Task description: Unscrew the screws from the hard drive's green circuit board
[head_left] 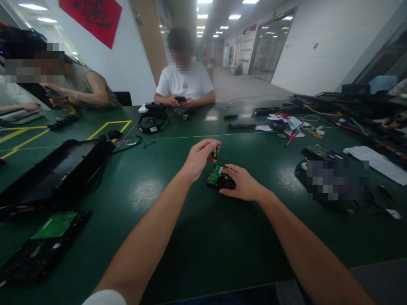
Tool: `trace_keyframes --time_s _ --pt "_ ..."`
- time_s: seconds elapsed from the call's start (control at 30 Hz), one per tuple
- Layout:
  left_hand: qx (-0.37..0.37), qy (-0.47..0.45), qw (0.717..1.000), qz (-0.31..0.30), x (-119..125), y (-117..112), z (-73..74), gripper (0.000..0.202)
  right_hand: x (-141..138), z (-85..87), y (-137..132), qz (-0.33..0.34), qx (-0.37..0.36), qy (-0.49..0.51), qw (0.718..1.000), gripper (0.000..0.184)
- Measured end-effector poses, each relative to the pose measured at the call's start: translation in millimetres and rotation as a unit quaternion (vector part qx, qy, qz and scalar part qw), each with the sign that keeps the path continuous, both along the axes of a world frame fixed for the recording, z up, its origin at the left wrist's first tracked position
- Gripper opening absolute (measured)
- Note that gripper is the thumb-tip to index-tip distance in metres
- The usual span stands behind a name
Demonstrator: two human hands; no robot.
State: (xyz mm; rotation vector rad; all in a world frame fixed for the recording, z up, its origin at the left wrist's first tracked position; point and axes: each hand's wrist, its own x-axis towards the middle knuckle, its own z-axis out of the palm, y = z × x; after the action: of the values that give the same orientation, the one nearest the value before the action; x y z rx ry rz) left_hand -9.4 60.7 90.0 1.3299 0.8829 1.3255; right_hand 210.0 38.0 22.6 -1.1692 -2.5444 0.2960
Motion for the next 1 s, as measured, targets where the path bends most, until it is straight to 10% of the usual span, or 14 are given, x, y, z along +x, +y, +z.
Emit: trace_keyframes --time_s 1.0 --pt "-0.037 -0.028 0.998 -0.04 4.2 0.8 -3.8 0.025 0.9 -1.9 1.8 -0.001 -0.002 -0.004 1.0 0.075"
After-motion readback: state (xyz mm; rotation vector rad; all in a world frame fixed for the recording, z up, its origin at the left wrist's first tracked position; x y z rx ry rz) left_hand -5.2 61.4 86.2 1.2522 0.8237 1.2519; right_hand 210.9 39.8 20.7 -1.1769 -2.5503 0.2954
